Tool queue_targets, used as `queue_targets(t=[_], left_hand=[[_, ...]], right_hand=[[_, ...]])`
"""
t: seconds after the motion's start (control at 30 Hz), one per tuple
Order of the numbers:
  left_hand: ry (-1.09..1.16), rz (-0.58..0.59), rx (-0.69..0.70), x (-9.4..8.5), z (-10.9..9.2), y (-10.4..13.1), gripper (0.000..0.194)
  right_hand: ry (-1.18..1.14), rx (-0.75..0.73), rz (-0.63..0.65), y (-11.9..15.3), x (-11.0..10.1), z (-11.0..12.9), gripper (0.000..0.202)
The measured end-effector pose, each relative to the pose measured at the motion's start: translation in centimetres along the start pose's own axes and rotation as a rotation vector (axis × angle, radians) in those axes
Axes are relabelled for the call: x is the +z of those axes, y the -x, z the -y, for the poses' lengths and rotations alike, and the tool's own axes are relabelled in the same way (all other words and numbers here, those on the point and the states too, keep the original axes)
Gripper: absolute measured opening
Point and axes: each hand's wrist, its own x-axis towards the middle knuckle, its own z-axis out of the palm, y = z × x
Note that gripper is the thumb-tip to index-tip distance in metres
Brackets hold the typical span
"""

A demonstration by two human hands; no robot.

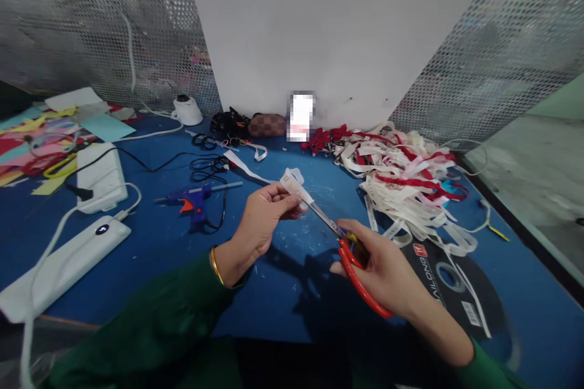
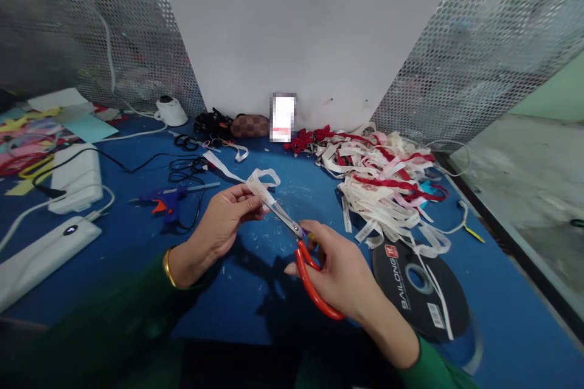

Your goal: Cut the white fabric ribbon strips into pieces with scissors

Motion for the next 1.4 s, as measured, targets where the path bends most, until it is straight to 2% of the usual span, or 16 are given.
queue_targets(t=[0.2, 0.5, 0.8, 1.4], left_hand=[[0.000, -0.028, -0.035, 0.25, -0.20, 0.22, 0.028], [-0.004, 0.067, -0.033, 0.32, -0.43, 0.29, 0.026], [0.021, 0.004, -0.007, 0.37, -0.15, 0.27, 0.028], [0.008, 0.040, -0.055, 0.57, -0.19, 0.48, 0.029]], right_hand=[[0.095, -0.019, -0.063, 0.04, 0.16, -0.14, 0.053], [-0.013, -0.015, -0.087, -0.03, 0.29, -0.37, 0.049], [0.156, -0.039, -0.073, 0.41, 0.35, 0.08, 0.053], [-0.035, 0.004, -0.039, 0.35, 0.64, -0.22, 0.047]])
